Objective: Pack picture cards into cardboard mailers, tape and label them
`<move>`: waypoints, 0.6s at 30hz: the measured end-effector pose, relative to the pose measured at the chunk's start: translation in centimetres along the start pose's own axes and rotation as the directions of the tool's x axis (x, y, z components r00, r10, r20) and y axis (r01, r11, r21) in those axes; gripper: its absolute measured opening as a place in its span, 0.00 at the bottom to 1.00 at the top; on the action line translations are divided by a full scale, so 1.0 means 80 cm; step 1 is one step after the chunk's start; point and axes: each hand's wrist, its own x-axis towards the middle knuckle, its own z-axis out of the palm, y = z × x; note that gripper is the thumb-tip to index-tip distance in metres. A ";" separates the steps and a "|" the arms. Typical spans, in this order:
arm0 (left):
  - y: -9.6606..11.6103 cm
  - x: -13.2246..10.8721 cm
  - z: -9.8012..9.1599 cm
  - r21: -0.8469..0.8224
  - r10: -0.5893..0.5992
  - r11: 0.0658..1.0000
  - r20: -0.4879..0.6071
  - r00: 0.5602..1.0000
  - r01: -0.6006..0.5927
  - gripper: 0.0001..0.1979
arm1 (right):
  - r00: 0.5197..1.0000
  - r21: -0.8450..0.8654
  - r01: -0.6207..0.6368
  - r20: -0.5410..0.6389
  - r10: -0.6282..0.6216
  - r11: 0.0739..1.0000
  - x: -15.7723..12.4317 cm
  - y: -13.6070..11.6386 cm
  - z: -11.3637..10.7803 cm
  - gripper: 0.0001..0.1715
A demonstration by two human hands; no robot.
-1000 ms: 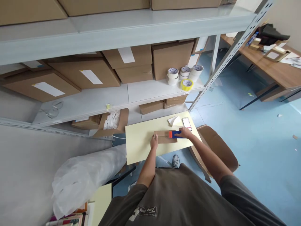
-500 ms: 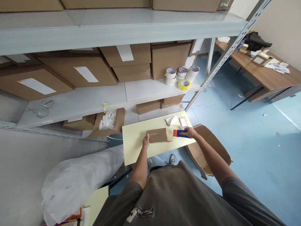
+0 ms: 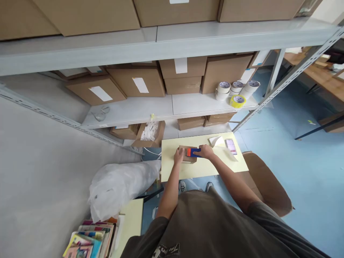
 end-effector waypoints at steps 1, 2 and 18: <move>0.005 -0.004 0.005 0.028 -0.027 0.999 -0.030 0.999 0.028 0.25 | 1.000 -0.014 -0.003 -0.004 0.003 1.000 0.001 -0.008 0.000 0.32; 0.010 -0.006 0.011 0.049 -0.046 0.998 -0.042 0.998 0.048 0.24 | 1.000 -0.022 -0.008 -0.008 0.008 1.000 0.001 -0.012 0.000 0.32; 0.023 -0.015 0.053 0.082 -0.033 0.996 -0.146 0.989 0.046 0.21 | 0.977 -0.077 -0.213 -0.044 0.210 0.974 -0.036 0.200 -0.051 0.30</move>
